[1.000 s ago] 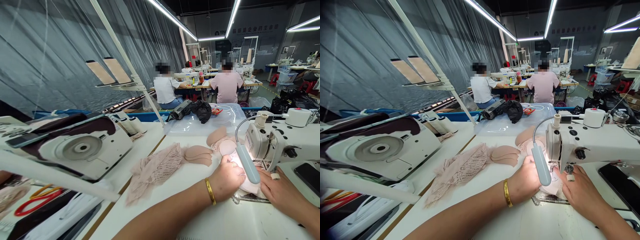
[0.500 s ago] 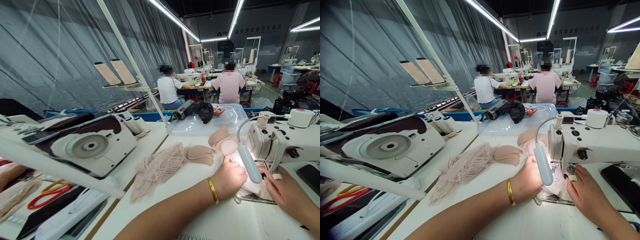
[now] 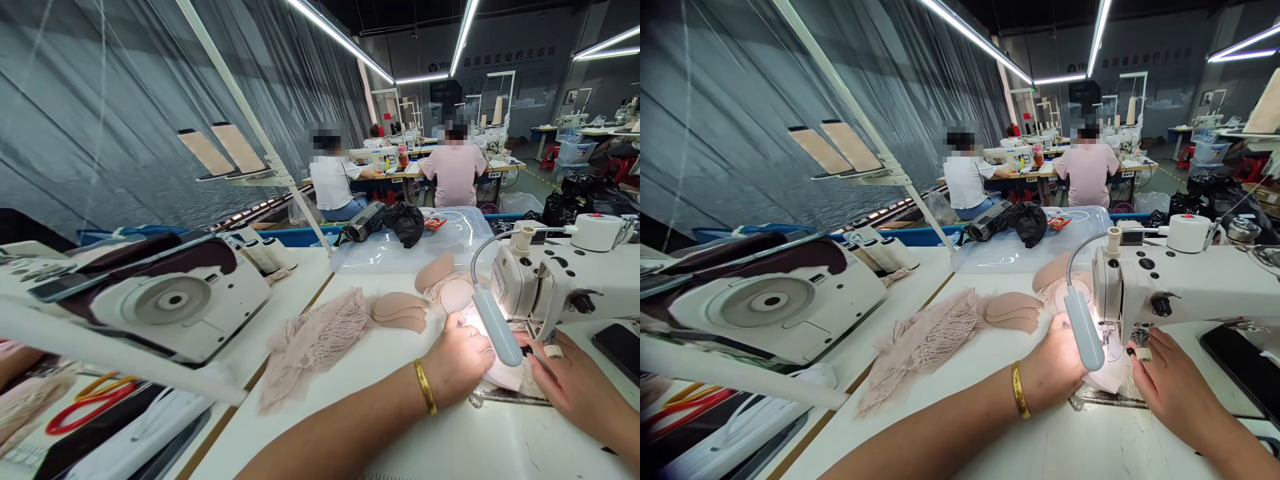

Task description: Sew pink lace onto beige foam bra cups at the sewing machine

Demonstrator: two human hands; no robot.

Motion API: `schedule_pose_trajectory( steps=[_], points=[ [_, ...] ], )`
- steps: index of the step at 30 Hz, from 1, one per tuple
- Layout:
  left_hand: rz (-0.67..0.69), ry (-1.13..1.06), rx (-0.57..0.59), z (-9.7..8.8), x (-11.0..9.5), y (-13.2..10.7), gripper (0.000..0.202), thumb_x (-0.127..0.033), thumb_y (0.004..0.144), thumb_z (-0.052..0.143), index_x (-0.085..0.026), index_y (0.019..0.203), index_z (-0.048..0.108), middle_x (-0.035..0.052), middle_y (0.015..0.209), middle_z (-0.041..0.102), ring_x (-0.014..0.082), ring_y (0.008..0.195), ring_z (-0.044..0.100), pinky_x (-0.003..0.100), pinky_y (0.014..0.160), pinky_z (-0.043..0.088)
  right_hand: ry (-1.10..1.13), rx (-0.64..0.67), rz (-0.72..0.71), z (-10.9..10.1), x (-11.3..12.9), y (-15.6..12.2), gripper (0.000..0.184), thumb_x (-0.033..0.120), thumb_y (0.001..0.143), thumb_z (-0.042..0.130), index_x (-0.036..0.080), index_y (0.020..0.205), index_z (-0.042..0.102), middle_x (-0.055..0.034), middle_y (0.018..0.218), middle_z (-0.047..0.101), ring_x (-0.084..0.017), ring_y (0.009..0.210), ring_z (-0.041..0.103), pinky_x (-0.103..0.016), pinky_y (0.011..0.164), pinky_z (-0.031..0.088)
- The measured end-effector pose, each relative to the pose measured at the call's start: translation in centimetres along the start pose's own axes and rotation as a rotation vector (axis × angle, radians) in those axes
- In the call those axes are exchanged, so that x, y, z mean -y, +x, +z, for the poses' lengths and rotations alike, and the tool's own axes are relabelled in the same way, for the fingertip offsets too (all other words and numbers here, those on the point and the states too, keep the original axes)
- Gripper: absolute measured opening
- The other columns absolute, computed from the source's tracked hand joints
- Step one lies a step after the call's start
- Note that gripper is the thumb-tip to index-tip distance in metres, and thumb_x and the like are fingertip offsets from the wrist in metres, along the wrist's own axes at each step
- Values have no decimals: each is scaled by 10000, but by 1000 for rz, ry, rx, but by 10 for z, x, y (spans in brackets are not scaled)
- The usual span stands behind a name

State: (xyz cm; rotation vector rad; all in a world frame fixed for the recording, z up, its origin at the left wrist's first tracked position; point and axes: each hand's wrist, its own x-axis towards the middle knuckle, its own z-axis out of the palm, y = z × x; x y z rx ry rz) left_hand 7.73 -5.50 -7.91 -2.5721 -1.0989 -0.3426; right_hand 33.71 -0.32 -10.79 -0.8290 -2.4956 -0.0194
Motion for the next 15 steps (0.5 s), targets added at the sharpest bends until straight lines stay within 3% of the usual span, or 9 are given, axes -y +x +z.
schedule_pose_trajectory(
  steps=[5,11,15],
  points=[
    [-44,-56,6,-3,-4,1,42,-142,890,628,-182,898,639,34,863,647,192,820,562,472,981,343,53,55,-22,-4,1,-5,292,218,1037,431,263,1201,668,-94,1157,731,-296,1082,668,-505,976,548],
    [22,-107,-45,-14,-31,-8,72,-171,861,589,-186,819,532,-5,804,581,162,690,483,400,799,339,219,334,-136,-17,11,-8,331,118,1009,436,302,1195,639,-43,1071,663,-215,912,625,-360,786,540],
    [20,-119,-23,-17,-33,-8,109,-190,895,587,-188,812,517,-6,802,582,168,713,501,404,814,339,230,304,-133,-16,10,-8,331,120,1014,451,304,1223,629,-40,1045,643,-217,922,617,-350,782,518]
  ],
)
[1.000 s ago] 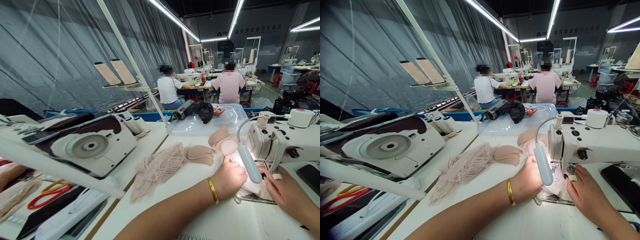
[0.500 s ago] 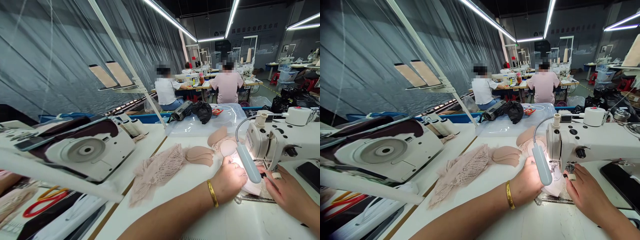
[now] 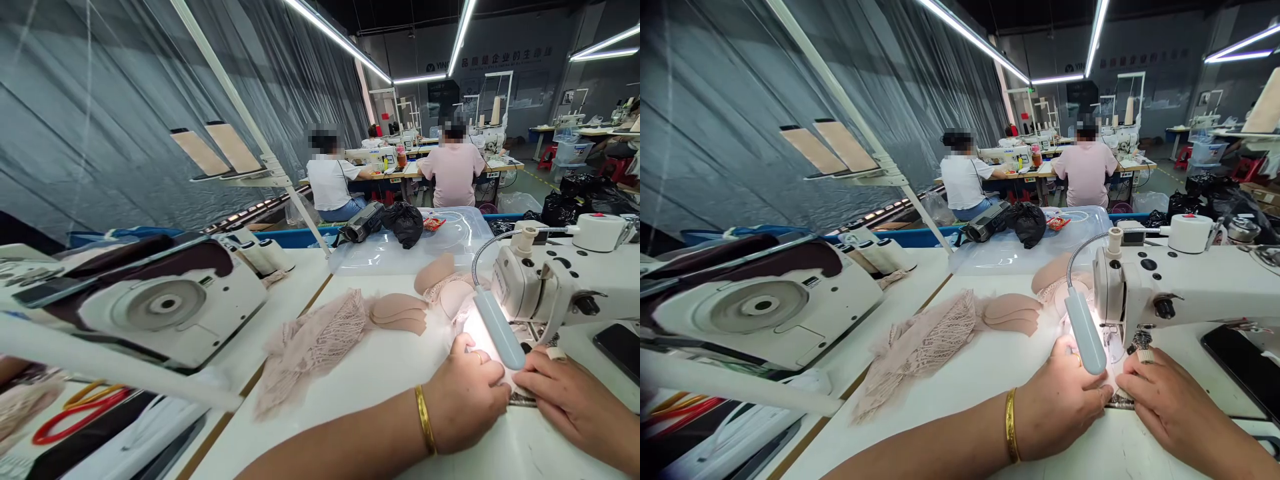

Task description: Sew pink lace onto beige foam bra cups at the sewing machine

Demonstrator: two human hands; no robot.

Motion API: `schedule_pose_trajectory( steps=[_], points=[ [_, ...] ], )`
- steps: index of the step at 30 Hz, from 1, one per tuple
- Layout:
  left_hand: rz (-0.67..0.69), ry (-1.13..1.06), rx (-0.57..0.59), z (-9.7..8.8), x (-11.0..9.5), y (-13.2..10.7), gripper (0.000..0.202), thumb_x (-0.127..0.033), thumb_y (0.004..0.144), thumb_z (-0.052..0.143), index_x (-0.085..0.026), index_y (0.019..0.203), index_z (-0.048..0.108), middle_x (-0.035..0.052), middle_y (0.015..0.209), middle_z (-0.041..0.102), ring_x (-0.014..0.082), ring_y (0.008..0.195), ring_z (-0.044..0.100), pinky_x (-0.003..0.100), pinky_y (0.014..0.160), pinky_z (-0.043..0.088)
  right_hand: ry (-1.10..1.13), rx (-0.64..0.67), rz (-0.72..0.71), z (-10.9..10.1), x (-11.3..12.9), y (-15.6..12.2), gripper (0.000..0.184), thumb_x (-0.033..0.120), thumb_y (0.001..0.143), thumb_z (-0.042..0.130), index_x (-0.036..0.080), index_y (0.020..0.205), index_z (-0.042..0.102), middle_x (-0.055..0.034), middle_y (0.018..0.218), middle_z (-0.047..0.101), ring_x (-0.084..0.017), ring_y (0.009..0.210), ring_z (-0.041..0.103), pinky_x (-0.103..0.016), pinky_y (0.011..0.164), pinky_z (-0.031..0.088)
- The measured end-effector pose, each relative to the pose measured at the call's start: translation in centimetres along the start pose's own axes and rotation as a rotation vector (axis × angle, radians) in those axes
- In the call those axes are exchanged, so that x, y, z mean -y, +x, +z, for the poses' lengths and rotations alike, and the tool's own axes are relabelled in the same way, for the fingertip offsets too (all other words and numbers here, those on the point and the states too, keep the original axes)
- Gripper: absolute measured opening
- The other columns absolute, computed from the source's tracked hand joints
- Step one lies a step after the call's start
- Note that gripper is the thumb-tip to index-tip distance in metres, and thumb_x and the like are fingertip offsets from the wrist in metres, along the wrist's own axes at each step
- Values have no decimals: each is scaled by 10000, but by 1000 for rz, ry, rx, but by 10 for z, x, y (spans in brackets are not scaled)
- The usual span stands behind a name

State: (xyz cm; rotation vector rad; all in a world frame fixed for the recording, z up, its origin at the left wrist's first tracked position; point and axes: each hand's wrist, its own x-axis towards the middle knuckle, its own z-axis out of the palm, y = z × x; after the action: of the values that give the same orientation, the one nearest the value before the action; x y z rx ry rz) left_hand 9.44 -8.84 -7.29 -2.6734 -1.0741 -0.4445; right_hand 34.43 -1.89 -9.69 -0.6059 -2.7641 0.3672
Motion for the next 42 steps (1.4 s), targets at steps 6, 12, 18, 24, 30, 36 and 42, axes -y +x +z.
schedule_pose_trajectory(
  steps=[6,12,18,24,30,36,42],
  points=[
    [-3,-6,48,1,17,6,147,-179,925,558,-186,780,545,-3,795,593,172,730,516,449,884,346,-55,-33,21,8,-4,5,342,143,1039,419,296,1293,589,-69,1140,653,-225,954,646,-346,764,524],
    [23,-68,118,-1,38,11,169,-161,945,536,-181,799,619,12,867,654,193,824,581,480,983,338,-161,-24,80,15,-5,11,382,143,1027,363,301,1297,583,-55,1067,679,-221,771,635,-339,623,487],
    [13,-90,135,4,56,15,159,-187,965,549,-199,969,707,71,1116,723,218,947,623,476,1049,348,-195,-102,159,21,-4,13,362,145,1017,369,286,1218,634,-24,824,647,-222,685,619,-322,580,459],
    [-178,-71,-77,11,61,19,223,-232,1003,478,-186,931,683,90,992,699,253,991,623,472,1019,436,-252,-67,135,21,-9,11,243,176,1029,368,253,968,590,-41,950,691,-175,576,558,-314,509,404],
    [-651,-111,160,-10,77,16,415,-5,893,433,-145,1232,628,114,1105,695,254,983,665,363,820,546,-248,-78,150,24,-11,9,261,171,1042,346,264,1080,586,-65,1073,710,-201,667,603,-335,566,447],
    [-447,-125,382,-25,57,5,173,-272,909,651,-173,767,649,77,806,658,257,786,636,381,748,523,-158,-97,142,22,-8,13,294,191,1055,342,293,1208,571,-48,1052,682,-240,797,646,-374,647,493],
    [-105,-189,250,-11,33,10,138,-149,916,564,-191,1003,663,87,1003,678,237,962,612,361,885,511,-95,-70,150,14,-2,15,275,173,1057,336,275,1157,572,-56,1112,670,-226,829,654,-370,680,503]
  ],
)
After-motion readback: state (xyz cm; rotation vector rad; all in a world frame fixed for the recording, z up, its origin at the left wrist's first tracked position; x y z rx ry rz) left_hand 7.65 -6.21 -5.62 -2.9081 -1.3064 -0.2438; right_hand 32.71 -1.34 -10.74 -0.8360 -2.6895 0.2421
